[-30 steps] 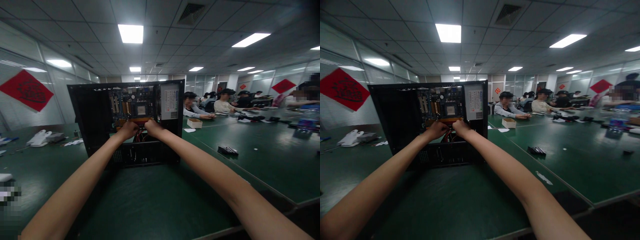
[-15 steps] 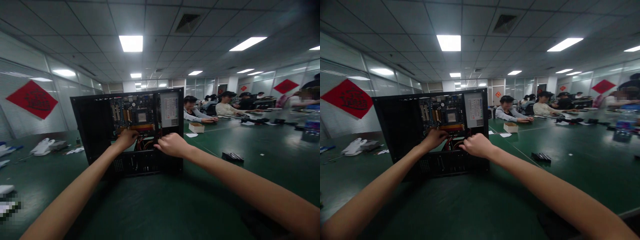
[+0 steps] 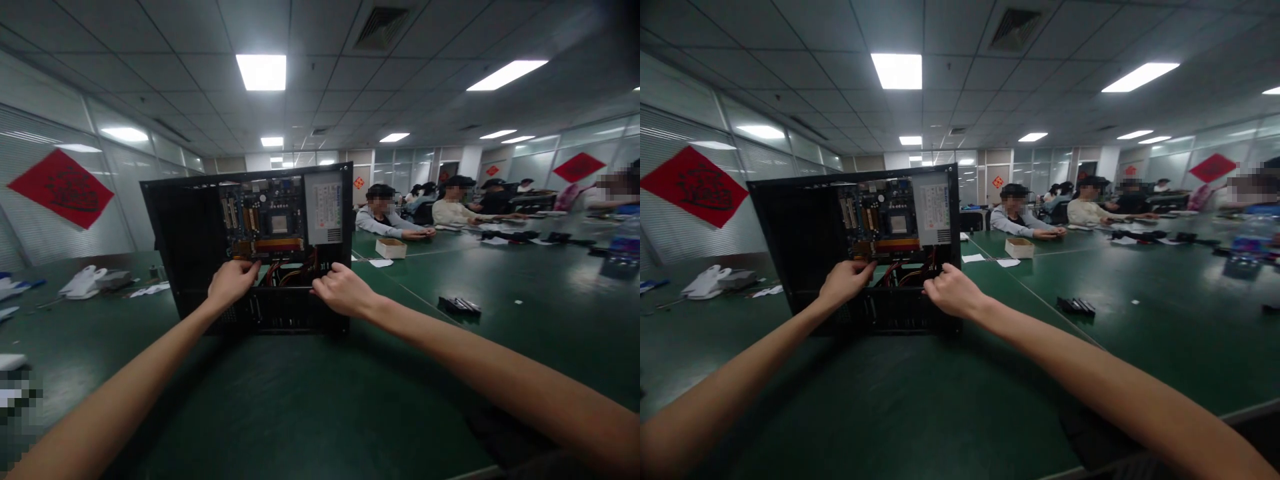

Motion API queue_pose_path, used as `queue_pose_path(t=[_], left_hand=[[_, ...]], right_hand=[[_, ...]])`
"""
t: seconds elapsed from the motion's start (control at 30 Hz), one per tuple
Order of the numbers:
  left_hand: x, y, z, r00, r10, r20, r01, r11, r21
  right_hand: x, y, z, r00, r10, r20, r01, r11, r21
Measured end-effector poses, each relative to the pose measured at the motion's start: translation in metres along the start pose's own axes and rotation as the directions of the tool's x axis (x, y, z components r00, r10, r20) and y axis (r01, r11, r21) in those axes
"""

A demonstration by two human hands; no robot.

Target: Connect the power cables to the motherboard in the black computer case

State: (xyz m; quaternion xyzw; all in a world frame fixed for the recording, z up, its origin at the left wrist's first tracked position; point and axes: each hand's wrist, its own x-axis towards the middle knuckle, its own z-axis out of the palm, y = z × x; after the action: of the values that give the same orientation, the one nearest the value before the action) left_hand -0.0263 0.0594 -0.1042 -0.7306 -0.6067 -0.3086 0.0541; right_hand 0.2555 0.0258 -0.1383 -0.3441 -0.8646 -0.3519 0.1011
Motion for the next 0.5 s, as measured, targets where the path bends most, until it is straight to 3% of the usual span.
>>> queue_pose_path(t=[0.23, 0.33, 0.5], left_hand=[[0.037, -0.054, 0.009, 0.992, -0.119, -0.033, 0.119, 0.993, -0.001], [0.046, -0.072, 0.008, 0.995, -0.079, -0.06, 0.078, 0.997, -0.026], [0.054, -0.071, -0.006, 0.999, -0.006, -0.039, 0.004, 0.999, -0.032]], right_hand=[[0.043, -0.046, -0.017, 0.999, -0.01, -0.035, 0.008, 0.999, -0.05], [0.062, -0.07, -0.028, 0.999, -0.029, -0.043, 0.025, 0.996, -0.083], [0.096, -0.117, -0.04, 0.999, -0.042, -0.019, 0.039, 0.993, -0.108]])
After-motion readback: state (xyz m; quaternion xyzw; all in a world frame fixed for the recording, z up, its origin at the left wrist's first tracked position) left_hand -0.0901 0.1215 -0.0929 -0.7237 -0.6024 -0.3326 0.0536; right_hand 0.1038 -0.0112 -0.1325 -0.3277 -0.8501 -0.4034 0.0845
